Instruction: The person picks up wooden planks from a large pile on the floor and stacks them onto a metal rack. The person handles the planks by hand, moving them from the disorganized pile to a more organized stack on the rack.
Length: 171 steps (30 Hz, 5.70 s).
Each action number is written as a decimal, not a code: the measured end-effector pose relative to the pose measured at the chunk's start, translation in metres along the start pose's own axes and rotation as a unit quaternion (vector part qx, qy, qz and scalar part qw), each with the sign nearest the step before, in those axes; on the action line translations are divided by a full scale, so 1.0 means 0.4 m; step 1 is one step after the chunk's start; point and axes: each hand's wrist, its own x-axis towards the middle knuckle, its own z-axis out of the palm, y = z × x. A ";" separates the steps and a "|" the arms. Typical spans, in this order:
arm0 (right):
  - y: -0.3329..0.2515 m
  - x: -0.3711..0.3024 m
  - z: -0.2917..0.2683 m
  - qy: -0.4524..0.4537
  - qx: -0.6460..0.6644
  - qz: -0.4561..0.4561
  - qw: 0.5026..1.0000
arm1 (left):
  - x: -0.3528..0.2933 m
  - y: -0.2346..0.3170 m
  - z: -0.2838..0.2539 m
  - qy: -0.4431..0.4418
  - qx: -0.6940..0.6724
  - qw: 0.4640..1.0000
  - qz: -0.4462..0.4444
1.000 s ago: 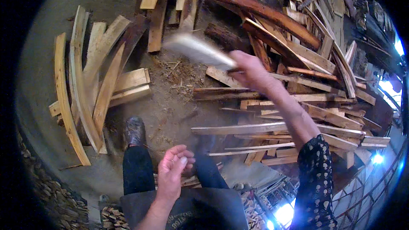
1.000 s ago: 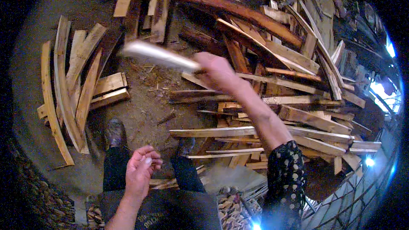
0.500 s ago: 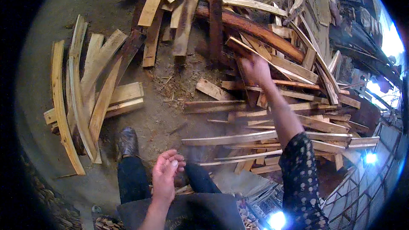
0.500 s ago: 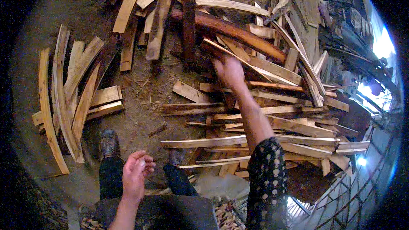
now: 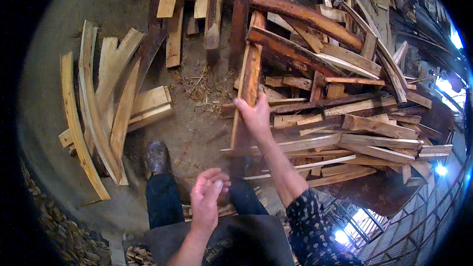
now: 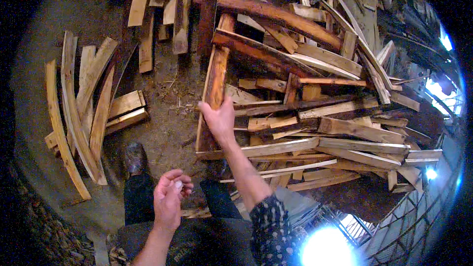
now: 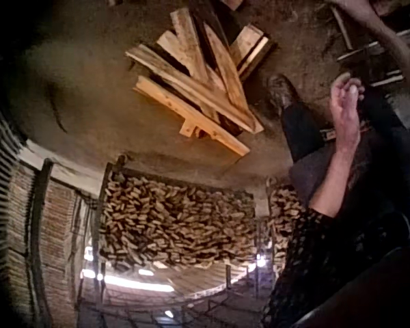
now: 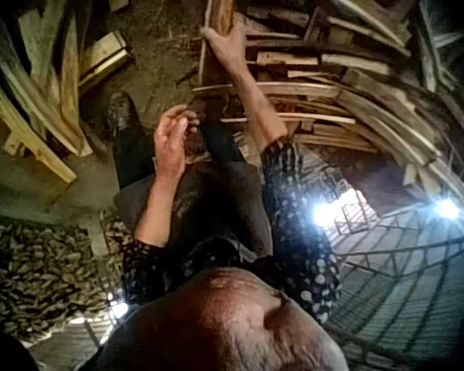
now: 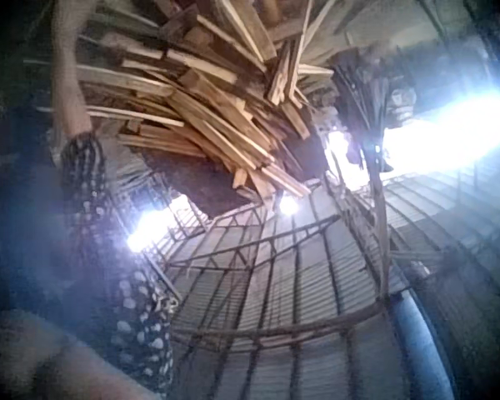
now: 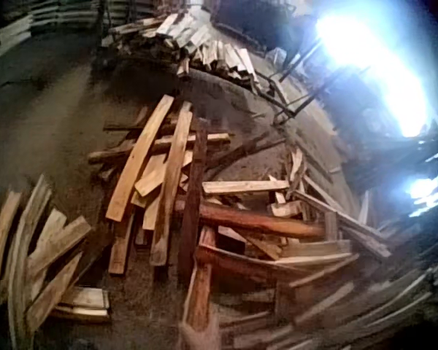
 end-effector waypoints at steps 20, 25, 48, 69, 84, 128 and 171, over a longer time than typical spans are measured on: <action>0.087 -0.494 0.315 -0.379 0.011 -0.191 0.905 | -0.086 0.035 -0.048 -0.065 0.384 0.820 0.419; 0.299 -0.432 0.071 -0.262 -0.058 0.129 0.955 | -0.054 0.049 -0.079 0.009 0.375 0.884 0.280; 0.961 -0.431 -0.339 0.216 0.280 0.302 0.885 | 0.344 -0.368 0.043 -0.152 0.664 0.688 0.252; 0.613 -0.555 -0.311 0.124 0.237 0.241 0.933 | 0.083 -0.329 0.054 -0.364 0.520 0.772 0.033; -0.067 -0.875 -0.170 -0.140 0.588 0.469 0.644 | -0.368 0.140 -0.121 -0.134 0.271 0.935 -0.184; 0.514 -0.422 -0.173 0.002 -0.083 0.287 0.954 | 0.063 0.312 -0.358 0.159 0.671 0.681 0.247; 0.871 -0.262 -0.695 0.194 0.350 0.228 0.888 | 0.206 -0.430 0.356 -0.188 0.653 0.717 0.154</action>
